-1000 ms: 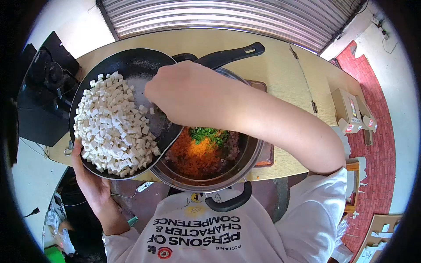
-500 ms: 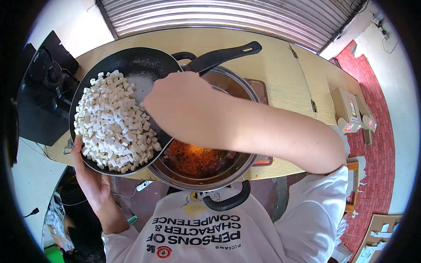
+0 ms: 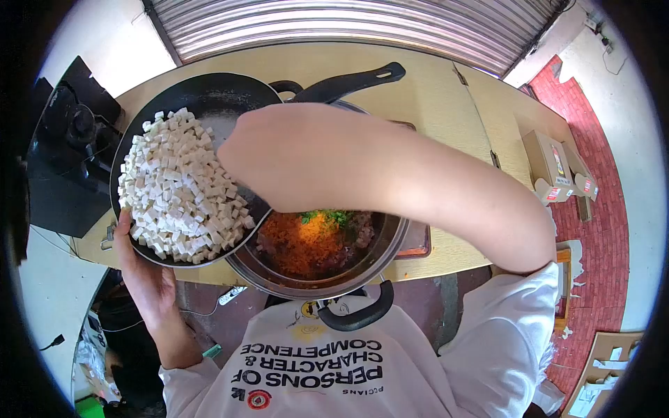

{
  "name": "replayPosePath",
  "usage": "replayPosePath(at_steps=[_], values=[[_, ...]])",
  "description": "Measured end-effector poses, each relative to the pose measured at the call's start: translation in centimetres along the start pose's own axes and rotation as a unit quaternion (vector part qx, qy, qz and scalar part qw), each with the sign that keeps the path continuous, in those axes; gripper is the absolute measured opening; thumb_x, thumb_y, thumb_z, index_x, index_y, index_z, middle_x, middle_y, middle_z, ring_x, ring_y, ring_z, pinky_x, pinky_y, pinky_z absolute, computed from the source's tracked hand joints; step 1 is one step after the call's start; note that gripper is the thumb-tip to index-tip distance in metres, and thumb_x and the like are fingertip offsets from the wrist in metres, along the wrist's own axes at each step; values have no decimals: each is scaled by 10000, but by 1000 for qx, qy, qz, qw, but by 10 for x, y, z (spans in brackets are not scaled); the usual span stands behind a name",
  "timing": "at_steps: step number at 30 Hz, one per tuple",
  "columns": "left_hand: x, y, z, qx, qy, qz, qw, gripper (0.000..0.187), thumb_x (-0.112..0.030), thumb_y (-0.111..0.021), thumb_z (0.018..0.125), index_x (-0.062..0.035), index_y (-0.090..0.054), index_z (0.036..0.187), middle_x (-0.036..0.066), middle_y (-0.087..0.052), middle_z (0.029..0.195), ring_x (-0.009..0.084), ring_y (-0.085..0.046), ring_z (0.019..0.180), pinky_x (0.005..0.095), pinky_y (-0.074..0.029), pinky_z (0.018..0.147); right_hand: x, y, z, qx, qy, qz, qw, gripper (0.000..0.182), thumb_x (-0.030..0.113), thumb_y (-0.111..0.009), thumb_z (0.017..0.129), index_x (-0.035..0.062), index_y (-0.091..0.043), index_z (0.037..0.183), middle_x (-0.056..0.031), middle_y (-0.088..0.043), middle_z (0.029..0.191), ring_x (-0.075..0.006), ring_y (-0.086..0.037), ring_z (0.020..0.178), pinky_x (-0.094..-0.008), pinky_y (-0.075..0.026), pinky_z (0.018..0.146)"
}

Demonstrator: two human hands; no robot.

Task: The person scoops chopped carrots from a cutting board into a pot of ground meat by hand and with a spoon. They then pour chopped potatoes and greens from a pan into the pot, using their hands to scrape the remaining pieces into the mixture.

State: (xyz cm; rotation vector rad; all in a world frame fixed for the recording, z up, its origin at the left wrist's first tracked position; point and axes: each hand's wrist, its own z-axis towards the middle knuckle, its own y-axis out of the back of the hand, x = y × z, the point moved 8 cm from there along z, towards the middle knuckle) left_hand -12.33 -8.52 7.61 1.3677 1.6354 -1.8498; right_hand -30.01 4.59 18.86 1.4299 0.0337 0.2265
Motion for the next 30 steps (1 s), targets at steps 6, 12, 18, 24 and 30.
replayPosePath(at_steps=[6, 12, 18, 24, 30], values=[[6, -3, -1, 15, 11, -18, 1000, 499, -287, -441, 1019, 33, -388, 1399, 150, -487, 1397, 245, -511, 1264, 394, -441, 1053, -22, 8, -30, 126, -81, 170, 974, 114, 65, -634, 774, 35, -714, 849, -118, -681, 790, -294, -666, 754, -390, -520, 658], [6, -4, -4, 22, 2, 10, 1000, 526, -314, -455, 1013, 19, -389, 1415, 141, -472, 1419, 246, -504, 1274, 392, -430, 1061, -22, 3, -38, 133, -106, 59, 984, 163, 10, -611, 699, 43, -711, 824, -142, -670, 780, -322, -663, 759, -412, -516, 654], [5, -6, -4, 45, 3, -4, 999, 545, -339, -487, 1006, 11, -403, 1415, 141, -474, 1426, 245, -507, 1276, 393, -428, 1062, -32, 9, -11, 53, -102, 14, 993, 69, 36, -634, 744, 53, -671, 799, -78, -645, 760, -277, -641, 789, -391, -497, 702], [4, -9, -7, 36, 6, -7, 999, 514, -315, -469, 1008, 23, -403, 1390, 149, -505, 1385, 240, -538, 1241, 384, -463, 1033, -54, -24, 20, -46, -74, 23, 996, 107, 31, -579, 813, 20, -661, 882, -123, -665, 897, -322, -638, 892, -408, -507, 784], [5, -15, -8, 73, 20, -20, 997, 481, -291, -443, 1014, 21, -396, 1377, 155, -506, 1369, 238, -557, 1217, 367, -509, 991, -63, -43, 34, -1, -103, 99, 990, 162, 20, -544, 823, 0, -665, 929, -158, -668, 941, -328, -638, 944, -410, -509, 823]])
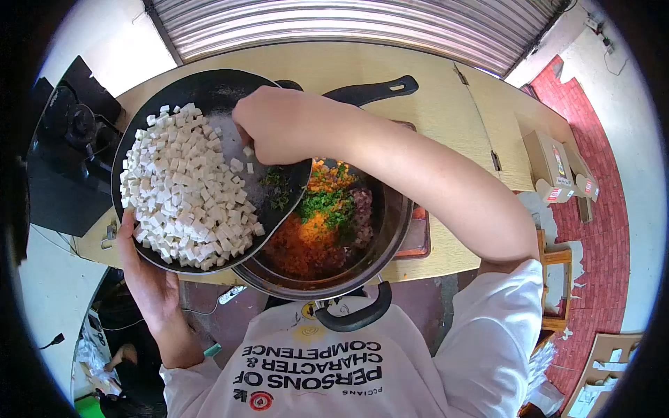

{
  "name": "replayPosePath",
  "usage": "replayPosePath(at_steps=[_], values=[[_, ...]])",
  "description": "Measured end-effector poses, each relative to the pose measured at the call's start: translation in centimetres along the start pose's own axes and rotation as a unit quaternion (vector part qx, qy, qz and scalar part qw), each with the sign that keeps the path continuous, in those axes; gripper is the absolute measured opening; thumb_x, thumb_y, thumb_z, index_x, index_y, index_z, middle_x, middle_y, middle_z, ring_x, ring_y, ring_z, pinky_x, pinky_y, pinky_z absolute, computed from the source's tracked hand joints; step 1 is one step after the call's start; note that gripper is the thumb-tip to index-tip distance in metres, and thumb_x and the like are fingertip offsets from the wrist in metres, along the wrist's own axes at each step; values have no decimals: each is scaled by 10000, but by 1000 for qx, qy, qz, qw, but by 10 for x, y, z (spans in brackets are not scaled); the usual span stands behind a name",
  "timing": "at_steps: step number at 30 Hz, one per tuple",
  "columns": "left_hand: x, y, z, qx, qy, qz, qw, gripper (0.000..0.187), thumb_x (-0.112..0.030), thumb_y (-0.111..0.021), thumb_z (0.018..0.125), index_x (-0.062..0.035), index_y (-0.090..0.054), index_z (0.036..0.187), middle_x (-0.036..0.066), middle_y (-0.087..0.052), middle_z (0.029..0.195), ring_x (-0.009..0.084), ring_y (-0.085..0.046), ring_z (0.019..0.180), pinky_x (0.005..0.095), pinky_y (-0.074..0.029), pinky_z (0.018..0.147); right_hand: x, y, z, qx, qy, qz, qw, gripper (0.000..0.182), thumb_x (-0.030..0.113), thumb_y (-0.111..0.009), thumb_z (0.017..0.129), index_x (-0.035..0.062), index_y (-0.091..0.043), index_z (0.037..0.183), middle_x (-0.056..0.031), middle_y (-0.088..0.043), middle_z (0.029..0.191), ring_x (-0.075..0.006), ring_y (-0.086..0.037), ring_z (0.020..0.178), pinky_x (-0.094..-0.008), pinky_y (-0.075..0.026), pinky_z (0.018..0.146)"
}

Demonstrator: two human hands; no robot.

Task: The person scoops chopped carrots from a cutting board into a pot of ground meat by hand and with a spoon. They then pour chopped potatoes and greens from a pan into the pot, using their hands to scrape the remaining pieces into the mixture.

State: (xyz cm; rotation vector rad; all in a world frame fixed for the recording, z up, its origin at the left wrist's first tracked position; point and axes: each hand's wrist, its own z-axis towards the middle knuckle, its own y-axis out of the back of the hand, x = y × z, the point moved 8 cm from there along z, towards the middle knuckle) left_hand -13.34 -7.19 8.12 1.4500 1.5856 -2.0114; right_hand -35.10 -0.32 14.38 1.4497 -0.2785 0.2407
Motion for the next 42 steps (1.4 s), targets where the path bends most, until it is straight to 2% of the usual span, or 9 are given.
replayPosePath(at_steps=[5, 14, 20, 24, 30, 32, 36, 38, 42], values=[[-2, 7, 0, -47, -15, 10, 999, 484, -296, -447, 1012, 20, -398, 1376, 155, -508, 1366, 236, -560, 1212, 364, -513, 985, 11, -3, -22, 132, -65, 36, 988, 164, 50, -580, 808, -10, -673, 928, -146, -687, 857, -298, -675, 849, -384, -530, 762], [-1, 6, 1, -33, -6, -5, 999, 499, -316, -458, 1011, 14, -406, 1381, 130, -519, 1364, 233, -562, 1210, 357, -495, 988, 37, -18, -31, 154, 39, 91, 983, 109, 84, -618, 798, 2, -662, 855, -131, -675, 790, -281, -671, 770, -378, -518, 697], [-3, 4, 2, -26, -8, 16, 1000, 511, -307, -476, 1006, 31, -402, 1382, 148, -533, 1351, 231, -568, 1203, 364, -489, 999, 39, -3, -41, 213, 11, 24, 977, 92, 75, -632, 787, 16, -658, 853, -122, -658, 764, -283, -664, 757, -373, -510, 665], [-3, 3, 3, -2, 1, -11, 1000, 512, -299, -475, 1006, 38, -397, 1384, 157, -527, 1359, 236, -566, 1209, 369, -491, 1002, 27, 22, -60, 241, -40, 69, 967, 85, 75, -621, 799, 22, -659, 854, -120, -657, 768, -279, -664, 753, -377, -509, 664], [-8, 6, 4, -37, -20, 23, 999, 517, -319, -435, 1018, 31, -388, 1396, 158, -508, 1380, 249, -551, 1231, 374, -494, 1006, 18, 34, -72, 172, -30, -28, 984, 93, 34, -601, 708, 32, -663, 777, -106, -668, 758, -282, -657, 749, -386, -504, 638], [-10, 8, 5, -54, -30, 31, 998, 520, -325, -424, 1021, 30, -385, 1400, 157, -502, 1386, 250, -547, 1236, 372, -497, 1003, 33, 52, -65, 61, 28, -95, 993, 90, 30, -622, 764, 36, -661, 845, -101, -653, 779, -270, -656, 787, -370, -502, 683], [-9, 5, 3, -38, -22, 24, 999, 522, -324, -419, 1023, 27, -380, 1407, 152, -496, 1393, 248, -537, 1246, 375, -486, 1017, 35, 42, -44, 38, 18, -27, 999, 111, 18, -606, 764, 31, -665, 857, -103, -659, 803, -274, -655, 818, -379, -505, 711], [-9, 2, 1, -41, -27, 29, 998, 522, -324, -420, 1022, 25, -378, 1409, 152, -496, 1393, 248, -535, 1248, 378, -482, 1022, 30, 17, -30, 63, 44, 26, 997, 238, -20, -585, 700, 44, -695, 901, -135, -688, 849, -306, -673, 836, -394, -522, 727], [-8, 5, 0, -51, -17, 17, 998, 528, -331, -430, 1016, 16, -379, 1411, 148, -508, 1380, 246, -568, 1210, 346, -541, 945, 30, 2, -21, 33, 73, 26, 996, 131, 7, -582, 776, 25, -662, 878, -117, -658, 824, -300, -651, 851, -413, -504, 767]])
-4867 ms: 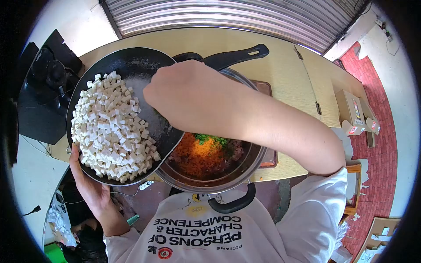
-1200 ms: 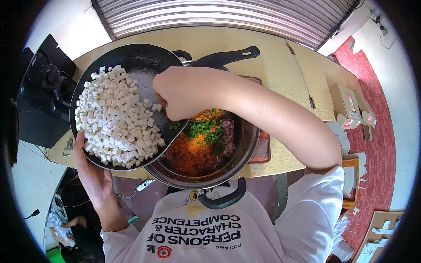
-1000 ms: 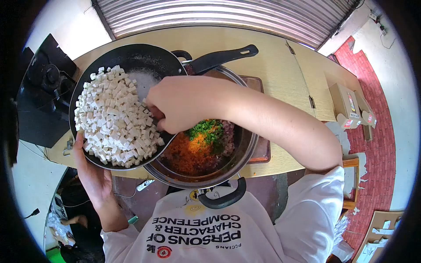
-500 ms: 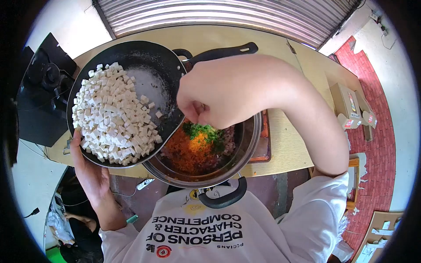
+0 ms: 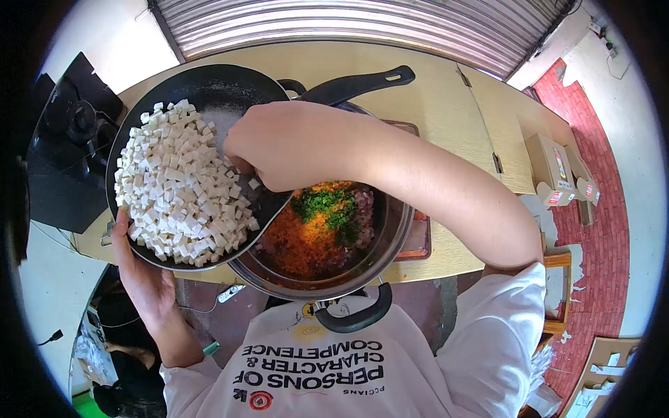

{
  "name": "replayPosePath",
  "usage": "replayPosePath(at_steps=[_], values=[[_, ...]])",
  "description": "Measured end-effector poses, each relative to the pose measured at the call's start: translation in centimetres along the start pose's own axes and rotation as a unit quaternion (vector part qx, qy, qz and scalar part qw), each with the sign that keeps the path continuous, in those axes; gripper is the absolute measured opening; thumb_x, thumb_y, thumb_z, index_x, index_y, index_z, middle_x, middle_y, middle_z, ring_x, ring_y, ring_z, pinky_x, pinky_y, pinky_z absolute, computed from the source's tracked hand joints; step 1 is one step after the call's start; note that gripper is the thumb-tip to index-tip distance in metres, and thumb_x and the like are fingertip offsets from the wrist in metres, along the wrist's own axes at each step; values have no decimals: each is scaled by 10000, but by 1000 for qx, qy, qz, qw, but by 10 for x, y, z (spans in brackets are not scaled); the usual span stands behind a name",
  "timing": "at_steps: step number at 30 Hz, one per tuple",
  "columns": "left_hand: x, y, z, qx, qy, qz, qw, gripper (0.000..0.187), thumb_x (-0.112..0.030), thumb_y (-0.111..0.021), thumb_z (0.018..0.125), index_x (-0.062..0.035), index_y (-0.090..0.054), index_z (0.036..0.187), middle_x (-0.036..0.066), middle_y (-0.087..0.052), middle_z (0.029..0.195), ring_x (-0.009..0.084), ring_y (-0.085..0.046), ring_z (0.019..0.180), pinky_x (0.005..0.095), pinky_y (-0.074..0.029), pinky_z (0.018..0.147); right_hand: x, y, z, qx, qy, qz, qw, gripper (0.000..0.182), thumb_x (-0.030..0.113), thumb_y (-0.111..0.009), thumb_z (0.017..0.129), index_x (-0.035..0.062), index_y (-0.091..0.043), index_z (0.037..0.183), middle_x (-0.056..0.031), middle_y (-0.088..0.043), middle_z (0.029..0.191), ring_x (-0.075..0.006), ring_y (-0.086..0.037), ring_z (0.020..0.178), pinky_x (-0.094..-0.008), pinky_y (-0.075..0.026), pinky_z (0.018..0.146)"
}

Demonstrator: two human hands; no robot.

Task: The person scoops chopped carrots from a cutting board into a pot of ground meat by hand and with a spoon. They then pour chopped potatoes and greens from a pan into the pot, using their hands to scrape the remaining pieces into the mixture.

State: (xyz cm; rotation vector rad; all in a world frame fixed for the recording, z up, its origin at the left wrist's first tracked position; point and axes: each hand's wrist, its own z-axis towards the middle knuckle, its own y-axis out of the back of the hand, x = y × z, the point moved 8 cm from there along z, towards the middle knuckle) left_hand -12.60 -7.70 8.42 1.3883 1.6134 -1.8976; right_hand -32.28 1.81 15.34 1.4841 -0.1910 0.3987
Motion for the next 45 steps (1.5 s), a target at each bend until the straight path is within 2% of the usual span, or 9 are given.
replayPosePath(at_steps=[4, 11, 18, 23, 26, 31, 39, 40, 45], values=[[1, -2, -1, 3, 10, 2, 1000, 541, -342, -446, 1007, 13, -382, 1411, 142, -516, 1373, 239, -591, 1180, 310, -584, 863, 0, -7, -3, 48, -13, 54, 997, 113, 41, -583, 785, 24, -664, 862, -129, -658, 805, -305, -652, 851, -411, -505, 763], [0, 0, 0, -1, -4, 13, 1000, 542, -339, -453, 1005, 15, -384, 1409, 143, -518, 1373, 231, -577, 1201, 328, -560, 908, 11, -22, 3, 173, -4, 77, 982, 125, 112, -580, 748, 13, -646, 782, -127, -642, 670, -289, -647, 658, -377, -495, 599], [5, 1, 1, 9, 12, -10, 1000, 521, -324, -447, 1011, 12, -391, 1404, 150, -519, 1371, 228, -575, 1202, 331, -551, 923, 7, -7, -10, 225, -66, 44, 971, 166, 174, -627, 730, 8, -631, 735, -110, -622, 639, -264, -622, 619, -352, -494, 594], [3, 0, 2, 61, 32, -20, 997, 512, -321, -453, 1011, 12, -400, 1397, 163, -515, 1374, 236, -579, 1198, 337, -549, 927, 7, 30, -28, 120, -18, 76, 990, 124, 128, -633, 718, 5, -622, 713, -99, -635, 660, -236, -627, 623, -337, -502, 597], [2, 0, 2, 16, 14, -21, 1000, 515, -321, -459, 1009, 13, -402, 1396, 161, -514, 1374, 241, -574, 1204, 351, -545, 934, -2, 24, -43, 198, -76, 84, 974, 126, 135, -617, 689, 30, -665, 739, -104, -665, 704, -280, -631, 657, -375, -494, 608], [1, 5, 5, -6, 7, -11, 1000, 524, -321, -465, 1004, 20, -398, 1396, 151, -518, 1375, 245, -562, 1220, 364, -512, 983, -8, 26, -47, 143, -78, -33, 986, 51, 54, -645, 773, 16, -667, 799, -107, -651, 690, -259, -658, 671, -340, -509, 616], [4, 2, 4, 38, 19, -22, 999, 521, -325, -463, 1001, 11, -405, 1395, 140, -529, 1360, 222, -575, 1200, 351, -522, 964, -8, 18, -8, -136, 12, -73, 988, 258, 10, -564, 763, 21, -673, 997, -158, -682, 953, -331, -658, 929, -422, -523, 842], [5, 1, 4, 40, 24, -34, 998, 526, -330, -465, 999, 11, -405, 1394, 137, -532, 1356, 216, -578, 1195, 346, -526, 956, -8, 7, -7, -41, -29, -89, 995, 331, 1, -554, 765, -1, -646, 1083, -184, -660, 1073, -336, -628, 1036, -412, -511, 904], [6, 2, 5, 55, 34, -44, 997, 521, -329, -459, 1002, 12, -407, 1392, 131, -534, 1356, 213, -578, 1195, 350, -511, 976, 5, -3, -23, -90, 36, -98, 990, 294, -24, -538, 748, -56, -650, 1017, -227, -672, 999, -365, -652, 965, -432, -523, 866]])
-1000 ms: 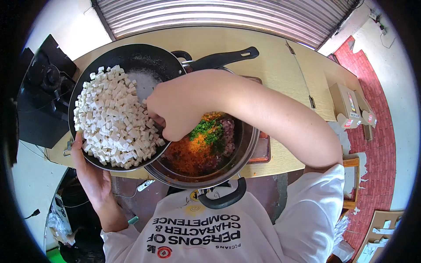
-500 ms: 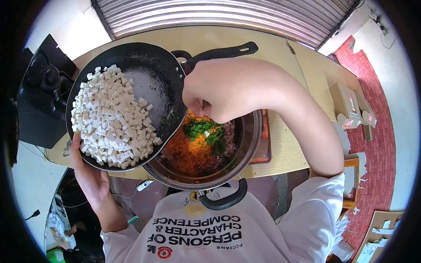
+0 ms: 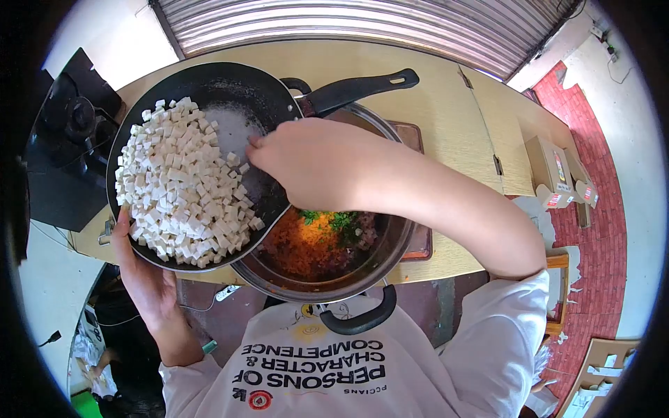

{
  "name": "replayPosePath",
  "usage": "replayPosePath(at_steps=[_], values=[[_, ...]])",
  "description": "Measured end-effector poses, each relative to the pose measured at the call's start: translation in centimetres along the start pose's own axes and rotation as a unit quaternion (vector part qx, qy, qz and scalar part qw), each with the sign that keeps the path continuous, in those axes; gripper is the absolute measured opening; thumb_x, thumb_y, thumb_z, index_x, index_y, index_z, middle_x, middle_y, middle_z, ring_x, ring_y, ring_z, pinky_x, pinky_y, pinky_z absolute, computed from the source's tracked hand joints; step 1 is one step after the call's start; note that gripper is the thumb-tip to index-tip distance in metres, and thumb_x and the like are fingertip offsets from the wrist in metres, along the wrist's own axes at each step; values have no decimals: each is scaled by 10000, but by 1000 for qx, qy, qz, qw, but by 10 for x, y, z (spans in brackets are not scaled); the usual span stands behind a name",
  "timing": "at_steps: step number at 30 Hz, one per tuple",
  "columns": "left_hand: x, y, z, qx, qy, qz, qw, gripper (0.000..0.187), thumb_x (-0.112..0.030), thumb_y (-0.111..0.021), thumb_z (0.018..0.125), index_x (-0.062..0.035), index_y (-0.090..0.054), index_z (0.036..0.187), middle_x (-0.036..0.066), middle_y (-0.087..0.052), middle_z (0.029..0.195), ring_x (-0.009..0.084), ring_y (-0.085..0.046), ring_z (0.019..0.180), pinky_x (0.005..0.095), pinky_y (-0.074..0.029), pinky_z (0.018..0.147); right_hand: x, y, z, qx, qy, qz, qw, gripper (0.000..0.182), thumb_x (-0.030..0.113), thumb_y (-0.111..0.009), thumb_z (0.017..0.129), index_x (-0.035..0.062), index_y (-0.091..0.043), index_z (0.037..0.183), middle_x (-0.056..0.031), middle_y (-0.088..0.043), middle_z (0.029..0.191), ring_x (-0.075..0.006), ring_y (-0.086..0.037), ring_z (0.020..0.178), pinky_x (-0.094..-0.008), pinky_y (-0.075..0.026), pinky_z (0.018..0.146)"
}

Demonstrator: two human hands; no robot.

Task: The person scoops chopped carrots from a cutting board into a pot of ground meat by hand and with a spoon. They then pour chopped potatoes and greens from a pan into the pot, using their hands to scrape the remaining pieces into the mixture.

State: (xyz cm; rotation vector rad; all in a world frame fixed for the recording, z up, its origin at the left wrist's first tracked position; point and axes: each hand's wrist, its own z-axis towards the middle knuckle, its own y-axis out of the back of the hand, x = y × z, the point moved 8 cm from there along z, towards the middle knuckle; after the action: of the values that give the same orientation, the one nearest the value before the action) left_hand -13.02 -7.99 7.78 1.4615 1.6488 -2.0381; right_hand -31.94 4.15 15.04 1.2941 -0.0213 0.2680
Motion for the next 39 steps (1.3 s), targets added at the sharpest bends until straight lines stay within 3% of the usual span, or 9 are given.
replayPosePath(at_steps=[2, 6, 10, 16, 22, 24, 25, 31, 39], values=[[-1, 2, 0, -31, -8, 11, 999, 519, -327, -456, 1003, 13, -408, 1392, 130, -534, 1356, 215, -577, 1195, 351, -508, 980, -1, -11, -10, 250, -136, 30, 958, 565, -50, -483, 728, -41, -548, 1289, -212, -581, 1283, -324, -567, 1177, -402, -405, 1094], [-2, 3, 2, -18, -10, 3, 1000, 519, -320, -452, 1005, 18, -401, 1395, 132, -534, 1356, 225, -576, 1198, 348, -517, 972, 13, -6, -15, 289, -124, 35, 949, 531, -34, -491, 722, -41, -580, 1245, -222, -616, 1215, -341, -596, 1116, -425, -382, 1113], [-2, 0, 2, -56, -20, 9, 998, 519, -316, -456, 1004, 20, -396, 1395, 140, -537, 1349, 230, -582, 1191, 332, -552, 921, 19, -6, -14, 271, -118, 90, 951, 489, -23, -505, 724, -41, -610, 1201, -221, -631, 1187, -353, -605, 1089, -423, -386, 1108], [-2, 1, 6, 4, -5, 19, 1000, 503, -313, -456, 1005, 18, -409, 1381, 143, -545, 1335, 224, -597, 1168, 326, -564, 891, 16, 7, -17, 259, -74, 106, 957, 342, -14, -531, 725, -2, -672, 1037, -170, -679, 1034, -353, -637, 945, -422, -491, 920], [-1, -4, 2, -88, -49, 48, 994, 508, -328, -455, 1004, 16, -415, 1376, 141, -547, 1328, 214, -611, 1136, 297, -578, 837, 8, 37, -23, 137, -7, 127, 982, 270, -42, -517, 713, 41, -679, 912, -126, -663, 882, -351, -618, 825, -419, -496, 762], [-2, 6, 6, -36, -26, 32, 998, 507, -327, -457, 1003, 14, -416, 1376, 141, -546, 1327, 216, -602, 1149, 310, -566, 870, 2, 50, -30, 35, 18, 144, 989, 116, 33, -563, 762, 43, -670, 806, -124, -655, 788, -340, -637, 786, -452, -500, 675], [0, 3, 7, 18, -3, 18, 1000, 506, -326, -460, 1002, 12, -418, 1376, 140, -546, 1327, 218, -594, 1162, 323, -553, 902, 1, 48, -34, 36, 18, 145, 989, 116, 33, -563, 762, 43, -670, 806, -124, -655, 788, -340, -637, 786, -452, -500, 675], [-1, 2, 6, -41, -23, 20, 999, 504, -325, -463, 998, 7, -422, 1375, 137, -549, 1323, 224, -603, 1151, 328, -564, 892, 0, 28, -45, 141, -46, -67, 987, 83, 126, -692, 739, 91, -652, 803, -38, -634, 807, -276, -620, 786, -397, -493, 642], [-2, 3, 5, -41, -19, 15, 999, 505, -317, -461, 999, 9, -411, 1382, 140, -532, 1350, 235, -586, 1179, 343, -541, 934, 5, 40, -14, 17, -12, -11, 1000, 166, 76, -609, 760, 40, -661, 913, -113, -648, 922, -331, -632, 874, -426, -511, 765]])
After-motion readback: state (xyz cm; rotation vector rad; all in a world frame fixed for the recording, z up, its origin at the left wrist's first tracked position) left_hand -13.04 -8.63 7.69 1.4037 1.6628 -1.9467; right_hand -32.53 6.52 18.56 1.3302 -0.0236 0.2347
